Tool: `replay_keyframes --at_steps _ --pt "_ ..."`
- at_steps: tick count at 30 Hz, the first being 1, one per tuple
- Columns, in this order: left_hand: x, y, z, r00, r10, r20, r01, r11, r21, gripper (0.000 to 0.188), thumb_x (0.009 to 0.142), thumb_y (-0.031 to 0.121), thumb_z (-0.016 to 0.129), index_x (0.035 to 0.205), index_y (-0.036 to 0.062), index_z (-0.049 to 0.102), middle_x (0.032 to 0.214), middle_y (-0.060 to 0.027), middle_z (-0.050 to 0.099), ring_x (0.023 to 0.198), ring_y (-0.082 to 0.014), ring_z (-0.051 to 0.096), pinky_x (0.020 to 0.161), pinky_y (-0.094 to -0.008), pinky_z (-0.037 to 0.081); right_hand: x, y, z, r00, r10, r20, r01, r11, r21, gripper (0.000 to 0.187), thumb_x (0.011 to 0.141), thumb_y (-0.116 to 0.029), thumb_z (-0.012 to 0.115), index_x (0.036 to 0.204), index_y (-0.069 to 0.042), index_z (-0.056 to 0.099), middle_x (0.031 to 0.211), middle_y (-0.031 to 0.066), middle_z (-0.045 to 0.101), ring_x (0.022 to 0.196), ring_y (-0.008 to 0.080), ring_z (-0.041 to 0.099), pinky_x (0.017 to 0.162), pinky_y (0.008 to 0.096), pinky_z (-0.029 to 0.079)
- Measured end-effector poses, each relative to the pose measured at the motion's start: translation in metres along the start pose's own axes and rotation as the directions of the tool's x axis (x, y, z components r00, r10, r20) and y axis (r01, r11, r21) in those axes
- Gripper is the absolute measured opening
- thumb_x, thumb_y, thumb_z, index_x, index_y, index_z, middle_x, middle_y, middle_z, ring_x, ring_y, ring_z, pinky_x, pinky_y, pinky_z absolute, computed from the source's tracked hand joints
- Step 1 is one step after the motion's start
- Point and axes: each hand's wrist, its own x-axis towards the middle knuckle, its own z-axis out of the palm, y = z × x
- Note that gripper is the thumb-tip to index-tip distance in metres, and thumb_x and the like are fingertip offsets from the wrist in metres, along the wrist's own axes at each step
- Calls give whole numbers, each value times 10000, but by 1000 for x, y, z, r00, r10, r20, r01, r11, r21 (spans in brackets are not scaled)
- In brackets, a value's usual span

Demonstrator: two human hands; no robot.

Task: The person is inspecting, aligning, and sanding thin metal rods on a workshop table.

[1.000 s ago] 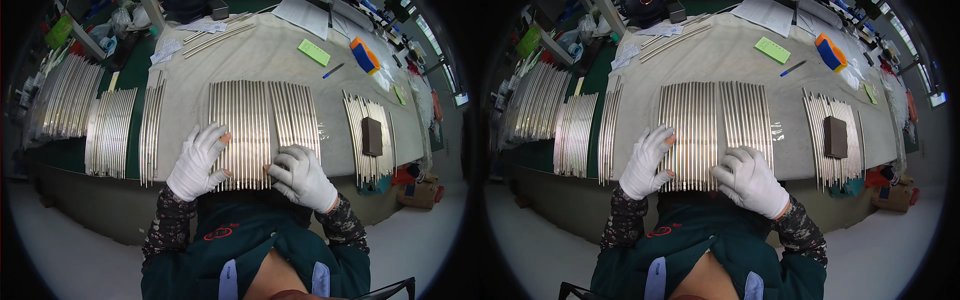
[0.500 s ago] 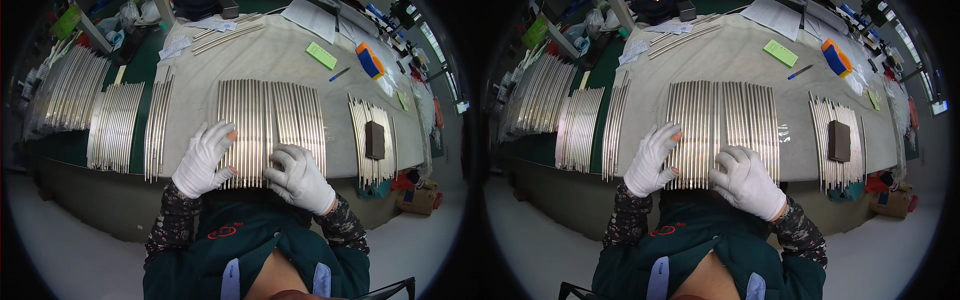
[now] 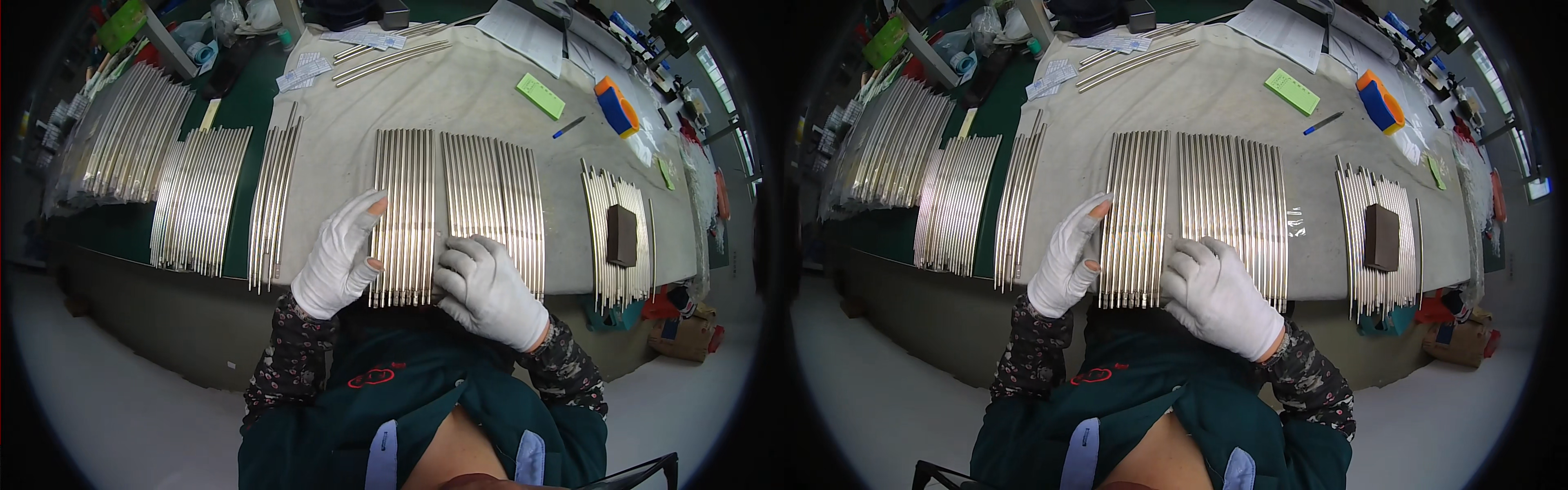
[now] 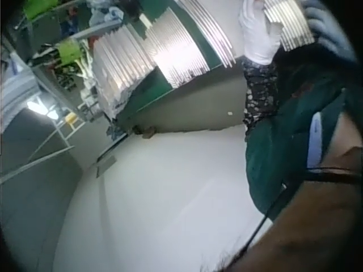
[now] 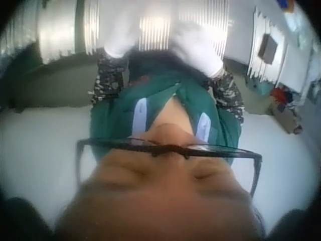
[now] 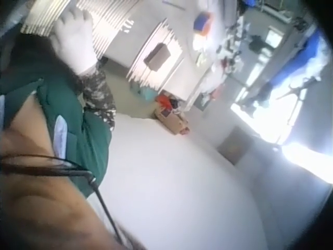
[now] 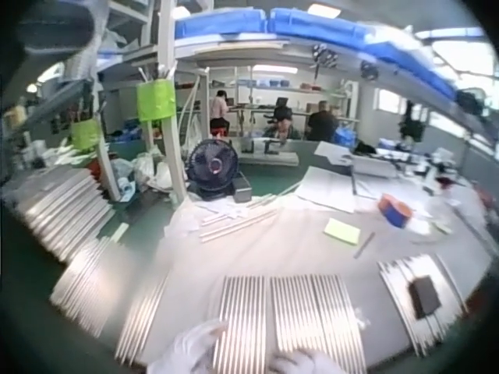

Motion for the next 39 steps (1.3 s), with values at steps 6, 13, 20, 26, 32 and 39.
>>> replay_keyframes --at_steps 6,13,20,26,32,39 --pt "-3 -2 -1 999 -32 -29 30 997 -74 732 948 588 396 1417 25 387 1345 -236 470 1247 -395 466 1064 -434 351 9 -6 1 1000 -19 -3 19 997 -73 366 710 -214 724 1031 -97 594 1111 104 543 1145 301 511 981 464 383" --pt "-2 -1 -1 998 -60 -29 57 992 -116 745 947 599 387 1423 26 381 1351 -234 471 1252 -386 468 1068 -423 348 19 -7 2 998 -58 -13 57 998 -21 272 729 -198 690 945 -68 587 1015 125 544 1079 307 524 926 448 415" --pt "-5 -2 -1 995 -78 -68 68 987 -147 714 956 569 404 1411 19 394 1345 -226 483 1260 -379 468 1069 -416 350 27 -9 3 993 -107 -41 106 994 -40 267 735 -202 685 938 -61 584 975 104 548 1058 296 522 916 439 420" --pt "-3 0 -3 994 -98 -54 89 985 -149 693 964 544 409 1410 14 389 1349 -222 482 1265 -377 465 1068 -412 352 36 -10 8 992 -122 -18 121 992 -31 274 715 -200 688 922 -54 585 968 114 549 1062 304 519 876 427 432" --pt "-5 -2 -3 992 -105 -67 93 983 -158 670 969 523 422 1412 21 390 1348 -217 487 1264 -374 468 1066 -401 355 39 -10 9 984 -163 -72 161 986 -32 243 716 -199 677 888 -59 578 932 109 539 976 302 537 843 422 434" --pt "-5 -2 -2 992 -91 -90 72 978 -197 651 971 501 438 1409 21 394 1352 -211 493 1264 -365 474 1064 -397 360 49 -10 15 986 -158 -52 157 987 -23 199 751 -201 668 864 -61 584 918 101 548 970 291 545 806 409 443"
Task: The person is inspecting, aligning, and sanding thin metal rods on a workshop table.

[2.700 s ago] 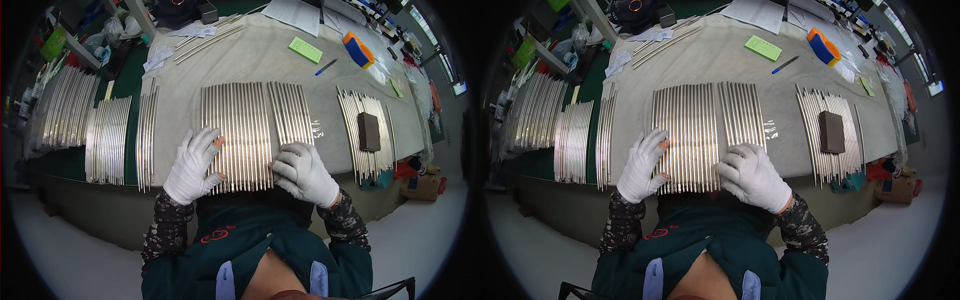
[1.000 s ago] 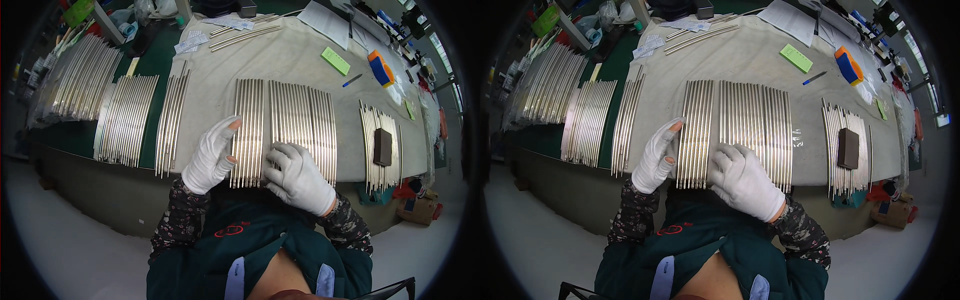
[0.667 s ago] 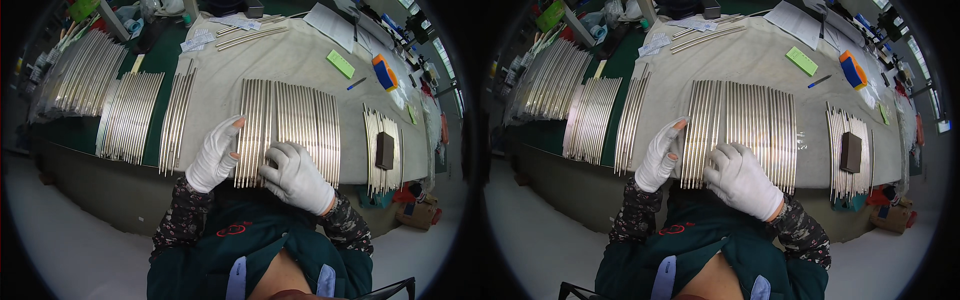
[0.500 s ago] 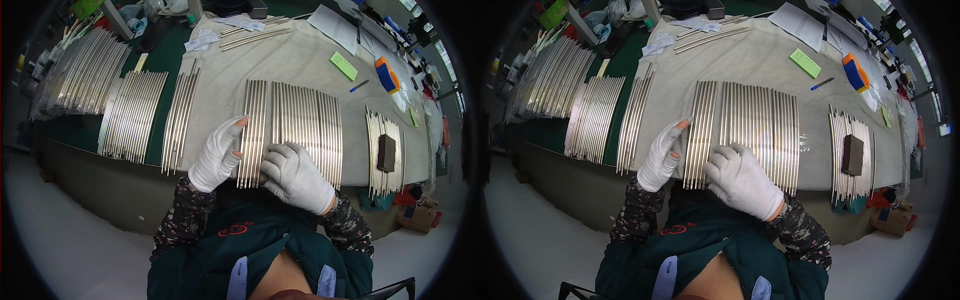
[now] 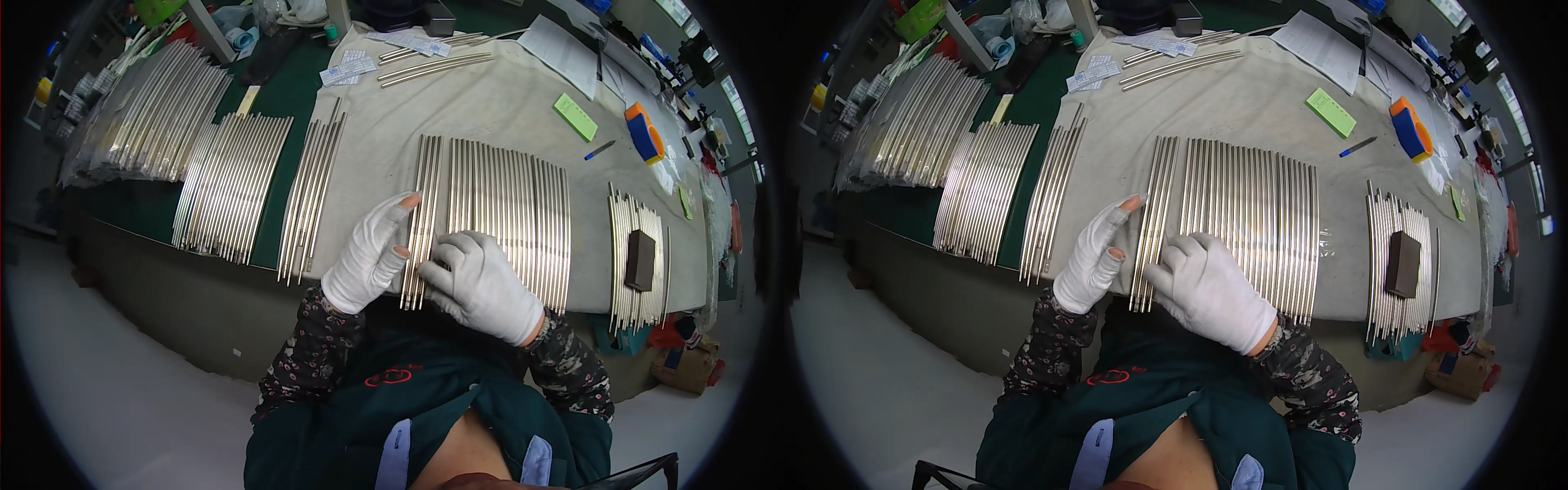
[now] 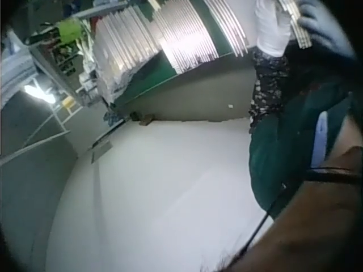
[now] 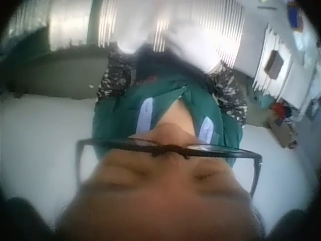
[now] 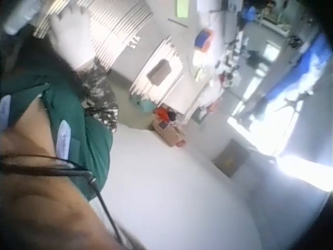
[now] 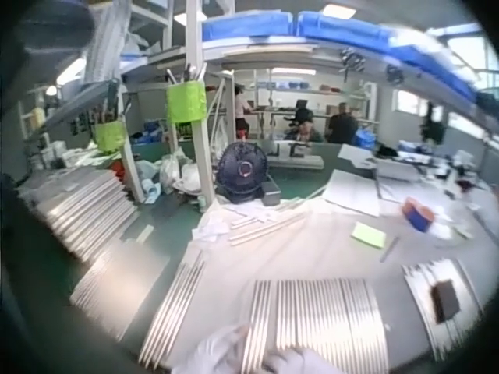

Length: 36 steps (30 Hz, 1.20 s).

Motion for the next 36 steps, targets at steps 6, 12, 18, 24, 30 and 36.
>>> replay_keyframes --at_steps 6,12,18,24,30,36 --pt "1 1 -1 1000 -25 11 25 1000 13 657 972 501 436 1406 9 392 1360 -206 487 1269 -362 471 1065 -399 359 5 3 4 991 -76 -108 75 997 -15 219 756 -214 667 900 -70 585 873 95 528 919 274 539 788 393 442" --pt "0 2 -2 1000 -14 -26 15 1000 20 635 977 477 442 1402 7 394 1361 -208 486 1264 -364 474 1062 -400 364 14 3 15 998 -51 -45 49 997 -60 287 734 -233 689 945 -61 598 917 100 531 940 286 538 800 413 440" --pt "-8 12 4 967 186 -175 -75 862 501 461 876 313 639 1227 28 552 1135 -154 597 1038 -336 582 880 -418 471 7 7 14 997 -30 -73 28 999 -29 391 718 -245 696 1044 -56 591 1117 153 545 1123 322 502 945 438 409" --pt "-29 27 -29 896 -94 -434 430 426 796 248 709 215 738 876 57 644 850 -72 616 793 -273 549 692 -414 440 8 8 15 1000 0 -5 0 999 33 433 716 -253 704 1082 -60 577 1229 137 528 1216 339 465 1019 472 368" --pt "-31 24 -35 821 -209 -531 569 235 788 251 695 227 747 856 55 660 790 -100 590 769 -288 557 654 -423 432 10 7 15 1000 9 -12 -9 1000 12 445 710 -245 715 1089 -63 568 1226 134 523 1207 333 471 1018 471 365" --pt "-24 39 -39 830 -379 -410 532 318 785 244 700 254 742 842 68 672 816 -94 617 791 -284 570 672 -427 429 8 7 16 1000 21 -6 -21 1000 -3 441 706 -230 718 1088 -71 566 1230 130 517 1214 326 465 1018 471 363"
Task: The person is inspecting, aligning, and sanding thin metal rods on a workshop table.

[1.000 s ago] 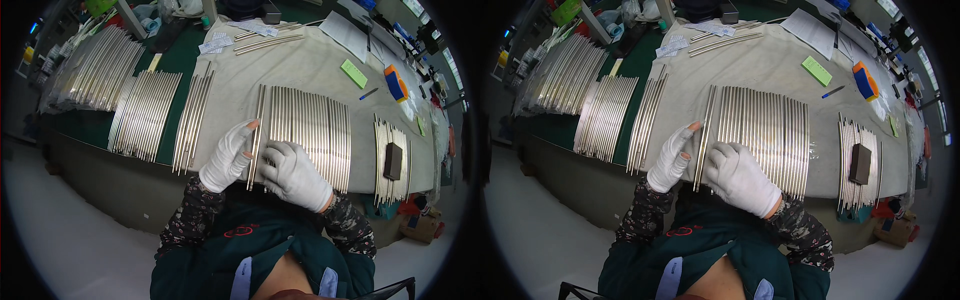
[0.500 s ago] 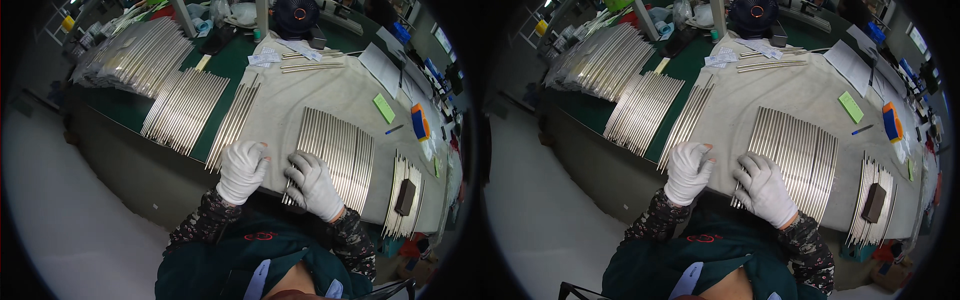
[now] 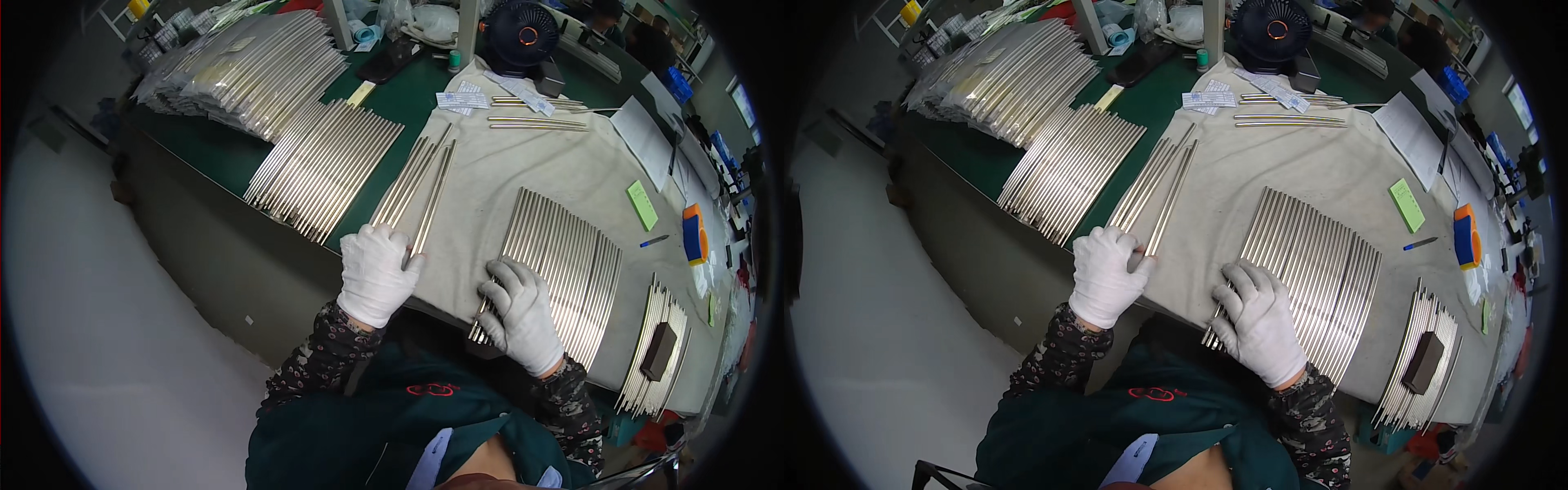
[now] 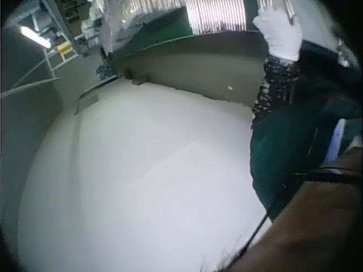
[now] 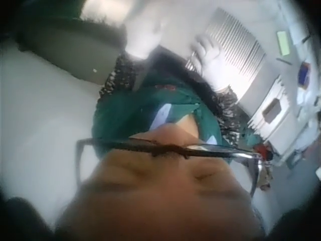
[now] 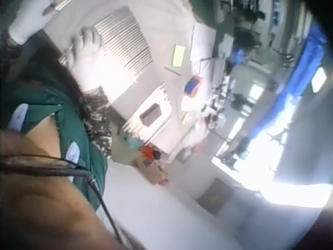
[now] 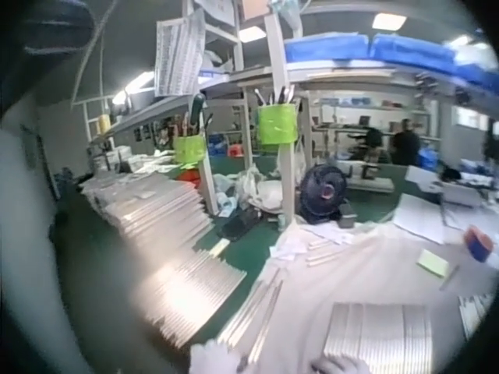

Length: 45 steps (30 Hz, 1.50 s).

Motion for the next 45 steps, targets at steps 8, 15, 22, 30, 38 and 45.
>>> replay_keyframes --at_steps 8,15,22,30,38,45 --pt "14 -16 10 988 -75 -135 87 992 88 221 721 257 723 837 76 671 768 -81 602 774 -279 581 646 -445 406 2 -1 -1 1000 -9 9 9 1000 7 449 703 -220 722 1094 -70 560 1240 131 507 1222 328 456 1026 474 357" --pt "13 -13 -2 995 -20 -96 21 1000 9 235 715 252 732 857 75 667 781 -97 604 787 -284 589 654 -438 417 1 0 -2 1000 -5 6 5 1000 5 436 704 -219 725 1077 -67 558 1240 133 505 1221 328 451 1028 483 360" --pt "21 -22 9 992 -124 -39 127 988 90 200 731 203 709 882 81 663 813 -81 619 817 -283 604 686 -436 448 1 -1 -1 1000 -11 14 10 1000 2 435 706 -215 723 1080 -66 559 1246 133 504 1219 329 451 1025 478 360" --pt "23 -20 7 980 -168 -105 181 976 125 244 698 287 737 746 66 645 763 -96 614 770 -276 605 668 -429 448 1 -1 -3 1000 -9 14 9 1000 6 427 715 -216 714 1084 -67 558 1245 133 506 1217 332 451 1024 482 358" --pt "17 -28 -1 980 -75 -185 74 997 -13 245 712 281 742 806 69 665 779 -86 618 758 -283 603 655 -425 451 1 0 -1 1000 -10 15 10 1000 11 422 714 -213 710 1081 -72 555 1249 134 502 1217 338 450 1020 485 359" --pt "21 -64 4 951 -202 -235 238 962 136 187 726 220 745 826 82 666 796 -89 617 797 -282 602 663 -429 457 1 -1 -1 1000 -8 14 8 1000 -1 432 704 -200 712 1083 -65 556 1248 139 501 1214 353 453 1002 486 370"
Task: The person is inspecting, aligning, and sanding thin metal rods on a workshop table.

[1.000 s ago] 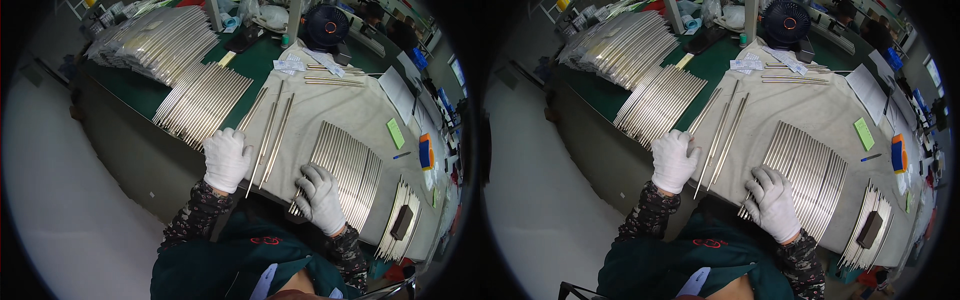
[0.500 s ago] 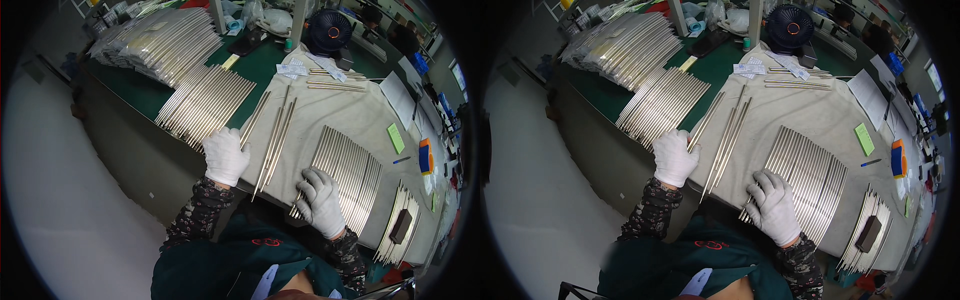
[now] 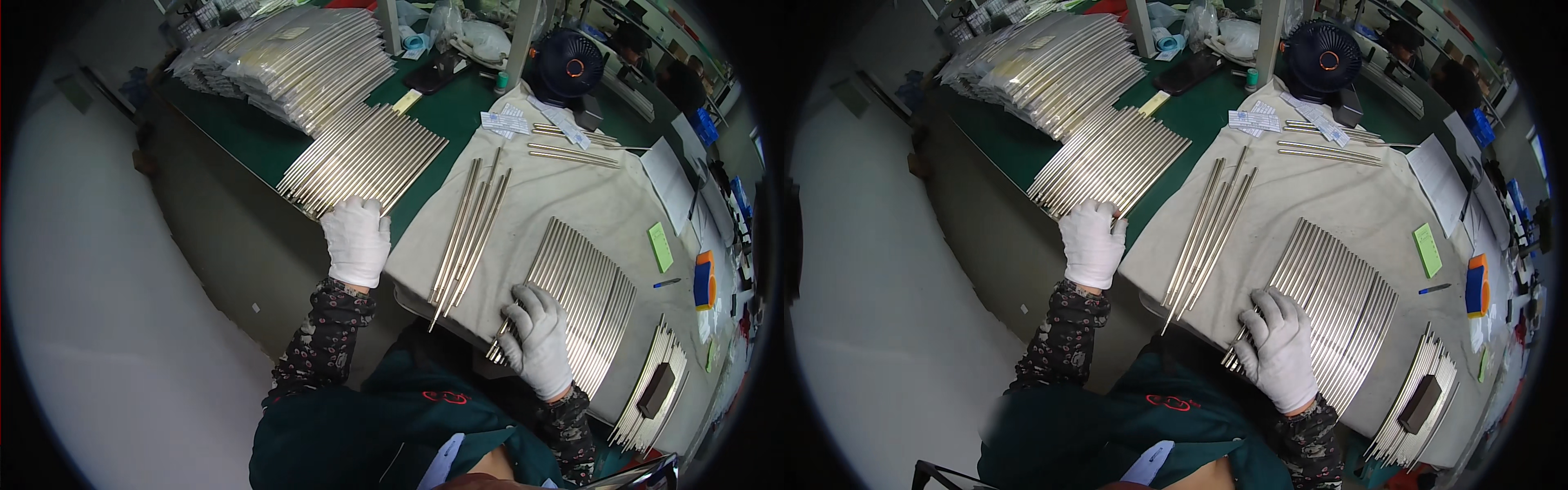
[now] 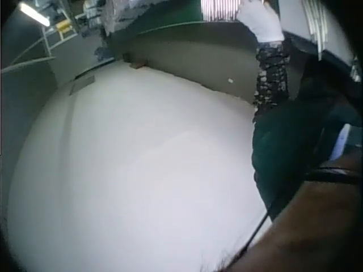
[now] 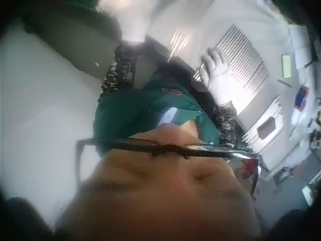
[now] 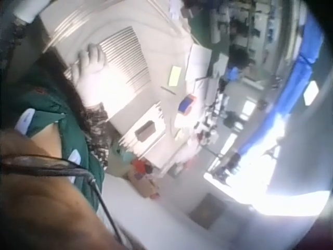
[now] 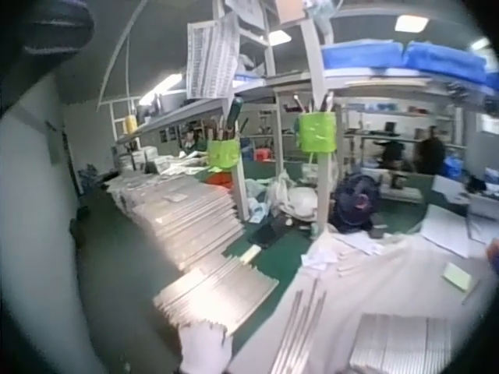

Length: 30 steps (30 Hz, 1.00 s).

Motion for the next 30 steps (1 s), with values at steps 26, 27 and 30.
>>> replay_keyframes --at_steps 26,27,30 --pt "1 -6 -9 984 -168 -51 166 985 -42 437 676 422 774 886 56 659 867 -107 626 859 -273 591 729 -427 457 4 -3 0 1000 18 3 -18 1000 -18 417 691 -198 714 1059 -59 576 1237 140 523 1203 350 468 988 480 376" --pt "-1 -9 -5 984 -171 -51 169 985 -40 437 676 422 774 886 56 659 867 -107 626 859 -273 591 729 -427 457 3 -3 0 1000 15 5 -15 1000 -16 417 691 -198 714 1059 -59 576 1237 140 523 1203 350 468 988 480 376" --pt "-3 -13 -3 989 -145 -42 146 989 22 346 744 367 726 894 62 659 855 -105 619 861 -278 591 714 -436 453 1 -4 1 1000 18 -1 -18 999 -28 416 695 -198 717 1061 -59 577 1237 140 523 1202 349 469 990 478 375"
